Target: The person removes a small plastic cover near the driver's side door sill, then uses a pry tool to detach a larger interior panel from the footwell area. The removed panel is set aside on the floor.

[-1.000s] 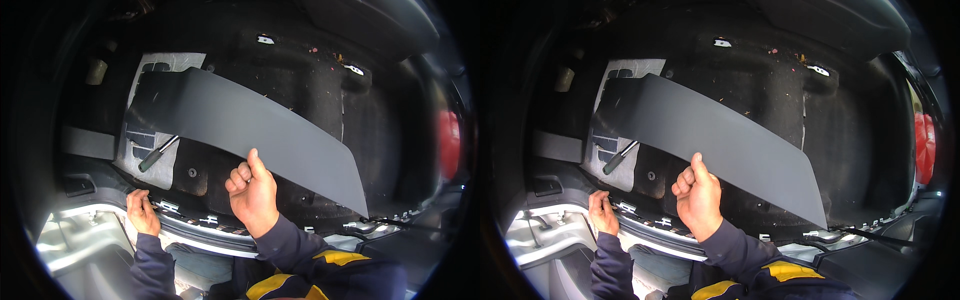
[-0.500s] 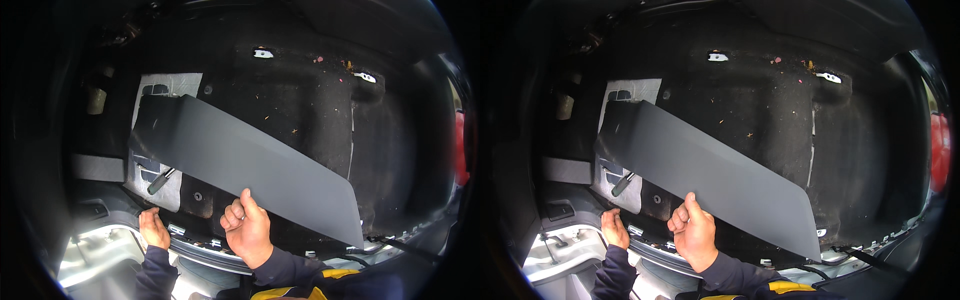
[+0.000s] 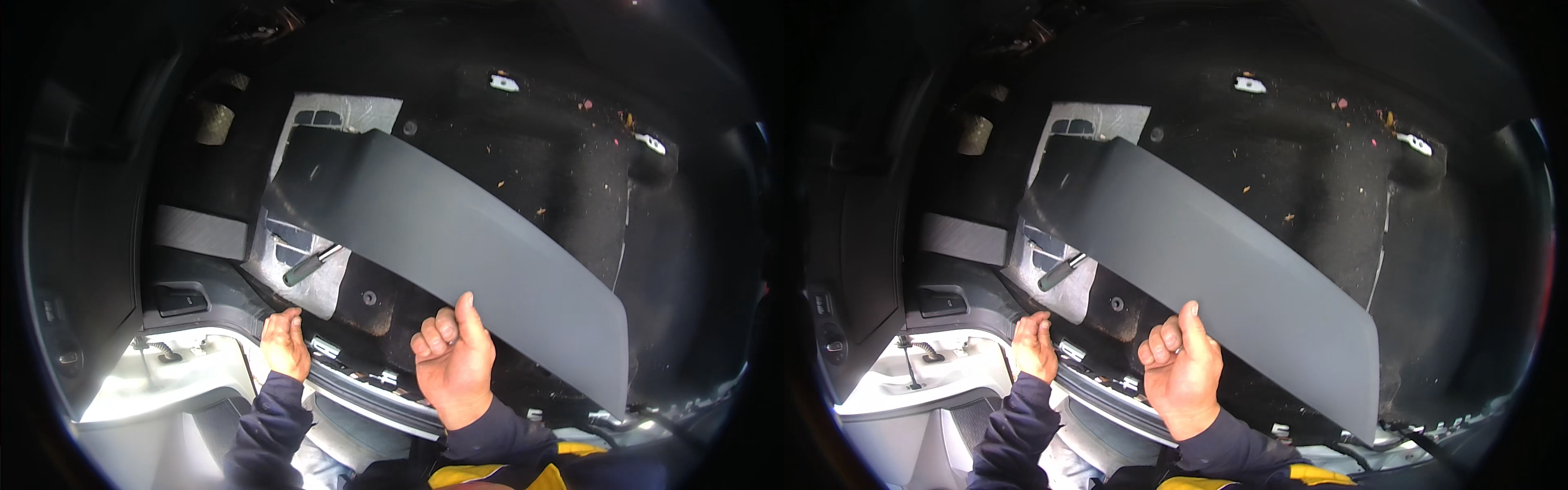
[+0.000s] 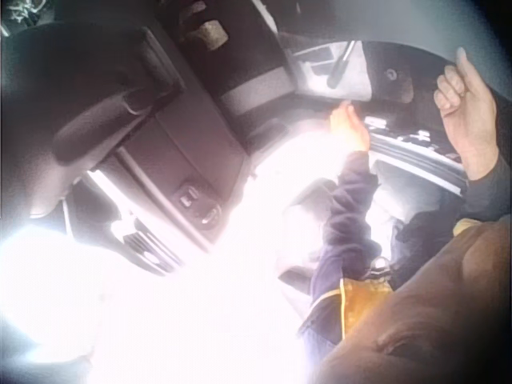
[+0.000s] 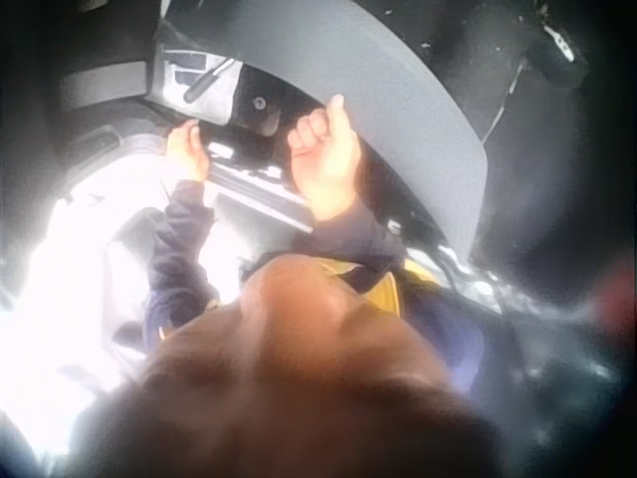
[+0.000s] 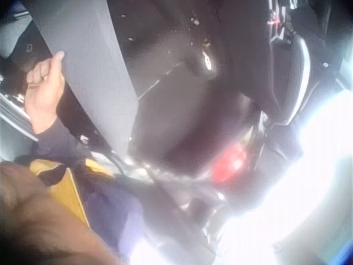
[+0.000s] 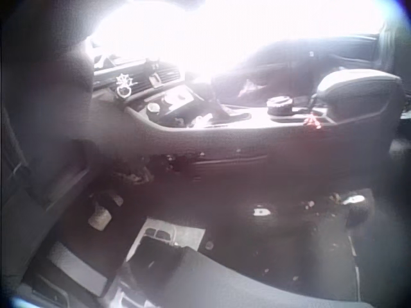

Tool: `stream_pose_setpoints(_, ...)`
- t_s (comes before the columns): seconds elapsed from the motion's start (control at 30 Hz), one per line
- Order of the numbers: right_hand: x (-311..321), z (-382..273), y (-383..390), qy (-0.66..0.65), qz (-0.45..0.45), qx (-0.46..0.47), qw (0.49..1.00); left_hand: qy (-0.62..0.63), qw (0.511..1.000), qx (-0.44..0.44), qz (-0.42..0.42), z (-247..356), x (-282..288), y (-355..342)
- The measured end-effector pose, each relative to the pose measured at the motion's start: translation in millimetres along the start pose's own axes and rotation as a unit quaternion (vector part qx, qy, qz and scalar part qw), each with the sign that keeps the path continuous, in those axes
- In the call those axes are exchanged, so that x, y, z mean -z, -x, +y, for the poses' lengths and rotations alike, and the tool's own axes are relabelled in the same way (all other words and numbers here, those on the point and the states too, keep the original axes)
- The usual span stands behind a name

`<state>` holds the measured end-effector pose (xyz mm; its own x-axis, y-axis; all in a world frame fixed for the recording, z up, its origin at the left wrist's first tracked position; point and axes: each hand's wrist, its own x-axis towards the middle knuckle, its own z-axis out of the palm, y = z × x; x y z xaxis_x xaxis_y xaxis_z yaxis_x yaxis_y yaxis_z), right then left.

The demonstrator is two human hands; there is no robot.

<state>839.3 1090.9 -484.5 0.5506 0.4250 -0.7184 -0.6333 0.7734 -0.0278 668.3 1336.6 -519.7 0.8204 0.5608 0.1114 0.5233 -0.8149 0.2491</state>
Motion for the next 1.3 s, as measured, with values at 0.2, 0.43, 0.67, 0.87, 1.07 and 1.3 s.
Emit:
stream_pose_setpoints(0.2,0,3,4,0.022,0.002,0.017,1.000,0.021,1.000,0.014,0.000,1,2,-2)
stream_pose_setpoints(0.43,1,0,9,0.028,-0.011,0.026,0.999,0.032,0.999,-0.004,0.003,4,4,-6)
stream_pose_setpoints(0.67,4,11,6,0.069,0.000,0.041,0.997,0.093,0.994,0.054,0.004,1,6,-4)
stream_pose_setpoints(0.87,9,19,-7,0.102,0.022,0.062,0.993,0.136,0.989,0.054,0.023,-6,7,-1)
stream_pose_setpoints(1.07,13,32,-23,0.112,0.048,0.078,0.989,0.151,0.987,0.030,0.041,-16,6,2)
stream_pose_setpoints(1.3,15,35,-29,0.106,0.046,0.065,0.991,0.151,0.987,0.034,0.032,-18,3,3)
